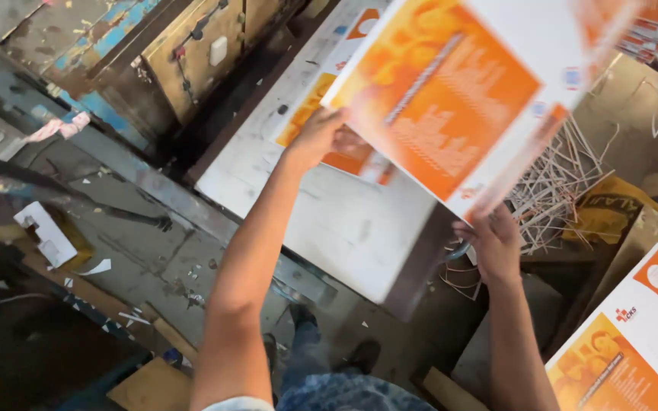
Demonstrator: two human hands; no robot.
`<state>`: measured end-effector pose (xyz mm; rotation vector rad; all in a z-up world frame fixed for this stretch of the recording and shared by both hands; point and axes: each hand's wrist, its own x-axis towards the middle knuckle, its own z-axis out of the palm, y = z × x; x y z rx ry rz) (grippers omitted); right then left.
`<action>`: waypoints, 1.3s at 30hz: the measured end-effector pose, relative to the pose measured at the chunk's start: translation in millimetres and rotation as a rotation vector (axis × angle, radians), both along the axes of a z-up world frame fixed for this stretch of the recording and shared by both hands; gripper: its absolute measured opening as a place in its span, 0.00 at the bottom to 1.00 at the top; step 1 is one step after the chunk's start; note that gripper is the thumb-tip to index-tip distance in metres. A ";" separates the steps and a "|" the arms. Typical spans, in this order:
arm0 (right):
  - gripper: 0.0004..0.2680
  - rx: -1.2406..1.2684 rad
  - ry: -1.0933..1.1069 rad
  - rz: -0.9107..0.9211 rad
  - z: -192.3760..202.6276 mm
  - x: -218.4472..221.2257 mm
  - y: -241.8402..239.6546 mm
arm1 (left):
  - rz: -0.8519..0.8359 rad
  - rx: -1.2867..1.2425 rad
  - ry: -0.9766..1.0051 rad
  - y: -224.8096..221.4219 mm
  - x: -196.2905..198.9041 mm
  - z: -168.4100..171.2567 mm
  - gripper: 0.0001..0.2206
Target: Using a manual printing press to feed and print multi-colored brochures.
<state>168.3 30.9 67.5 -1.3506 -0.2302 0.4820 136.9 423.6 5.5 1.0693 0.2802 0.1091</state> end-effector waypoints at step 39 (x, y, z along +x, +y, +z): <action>0.19 -0.940 0.422 -0.144 -239.5 -28.5 -496.4 | 0.351 0.442 0.127 -248.8 -190.6 75.3 0.09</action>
